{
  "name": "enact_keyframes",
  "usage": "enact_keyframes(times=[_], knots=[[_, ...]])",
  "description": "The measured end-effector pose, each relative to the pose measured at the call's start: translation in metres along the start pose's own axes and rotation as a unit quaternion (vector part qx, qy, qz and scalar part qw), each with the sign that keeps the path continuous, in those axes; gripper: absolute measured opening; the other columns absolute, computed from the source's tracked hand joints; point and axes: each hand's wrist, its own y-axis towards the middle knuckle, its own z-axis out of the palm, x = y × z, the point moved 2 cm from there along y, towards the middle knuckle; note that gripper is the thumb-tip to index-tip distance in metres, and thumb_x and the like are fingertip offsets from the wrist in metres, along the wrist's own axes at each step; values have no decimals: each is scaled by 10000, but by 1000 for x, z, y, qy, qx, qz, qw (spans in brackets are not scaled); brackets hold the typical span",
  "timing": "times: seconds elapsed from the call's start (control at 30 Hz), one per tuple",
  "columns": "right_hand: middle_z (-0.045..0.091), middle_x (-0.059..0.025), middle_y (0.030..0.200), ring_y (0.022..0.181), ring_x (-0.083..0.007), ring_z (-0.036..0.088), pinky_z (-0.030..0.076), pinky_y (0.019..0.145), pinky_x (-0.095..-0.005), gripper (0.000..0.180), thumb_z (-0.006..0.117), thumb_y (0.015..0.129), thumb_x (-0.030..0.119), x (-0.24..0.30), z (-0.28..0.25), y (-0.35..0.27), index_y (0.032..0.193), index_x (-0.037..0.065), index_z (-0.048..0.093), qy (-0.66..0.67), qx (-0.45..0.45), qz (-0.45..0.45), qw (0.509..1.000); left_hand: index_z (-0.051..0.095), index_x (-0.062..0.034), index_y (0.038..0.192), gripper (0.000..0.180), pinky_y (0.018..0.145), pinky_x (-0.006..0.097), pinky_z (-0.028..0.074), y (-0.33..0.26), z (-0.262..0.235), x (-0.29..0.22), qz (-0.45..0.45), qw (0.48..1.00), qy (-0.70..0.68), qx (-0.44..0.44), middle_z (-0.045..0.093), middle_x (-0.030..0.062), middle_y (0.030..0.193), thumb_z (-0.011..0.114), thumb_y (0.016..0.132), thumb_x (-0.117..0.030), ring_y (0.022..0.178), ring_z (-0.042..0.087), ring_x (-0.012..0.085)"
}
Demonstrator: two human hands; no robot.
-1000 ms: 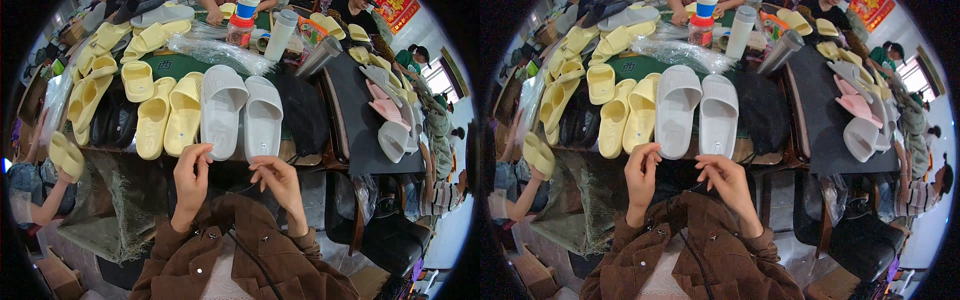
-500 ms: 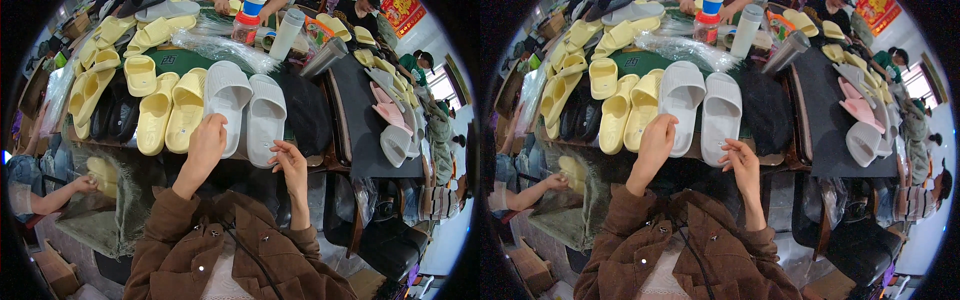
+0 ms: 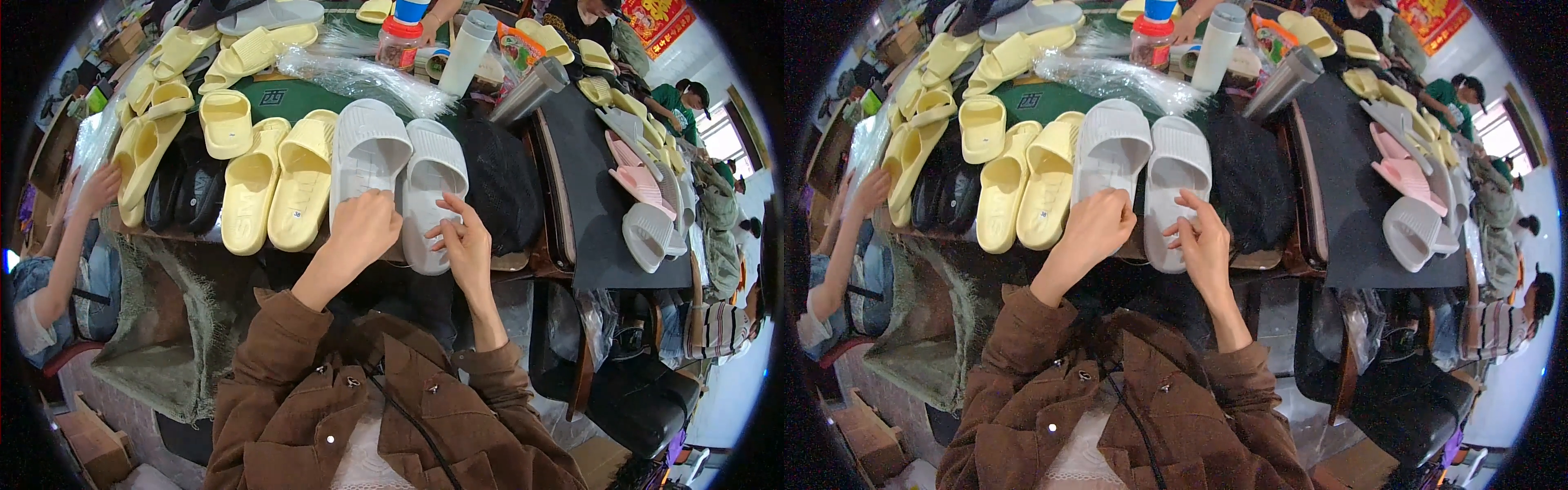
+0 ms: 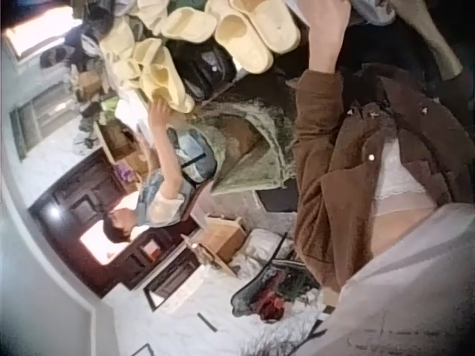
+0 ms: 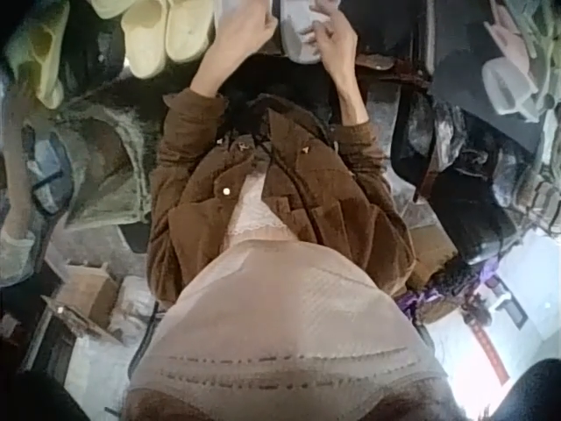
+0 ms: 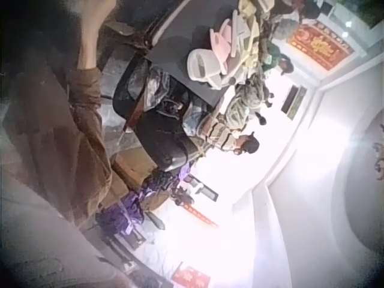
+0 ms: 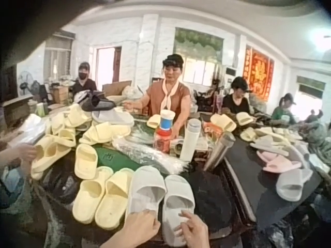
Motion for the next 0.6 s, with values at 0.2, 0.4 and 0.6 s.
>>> enact_keyframes(times=[0.2, 0.4, 0.6], knots=[[591, -125, 1155, 845, -151, 645, 529, 623, -238, 386, 489, 884, -38, -12, -3, 6, 1269, -13, 487, -39, -2, 41, 998, 596, 25, 818, 186, 649, 447, 505, 20, 4, 8, -35, 998, 31, -29, 618, 207, 890, 594, 785, -159, 748, 624, 368], [596, -198, 1124, 1063, -340, 558, 422, 913, -377, 384, 539, 872, 60, -23, 6, 40, 1244, -28, 501, -252, -3, -160, 954, 510, 81, 1136, 530, 955, 481, 356, 39, 17, 10, 37, 994, 95, -43, 525, 199, 1174, 645, 775, -283, 1153, 447, 354], [574, -278, 1047, 988, -429, 530, 416, 837, -428, 294, 455, 911, 170, -35, 17, 73, 1041, -79, 540, -347, 88, -68, 931, 373, 96, 1292, 829, 1073, 488, 242, 64, 29, 20, 29, 991, 122, 37, 390, 246, 1349, 684, 718, -415, 1304, 310, 369]])
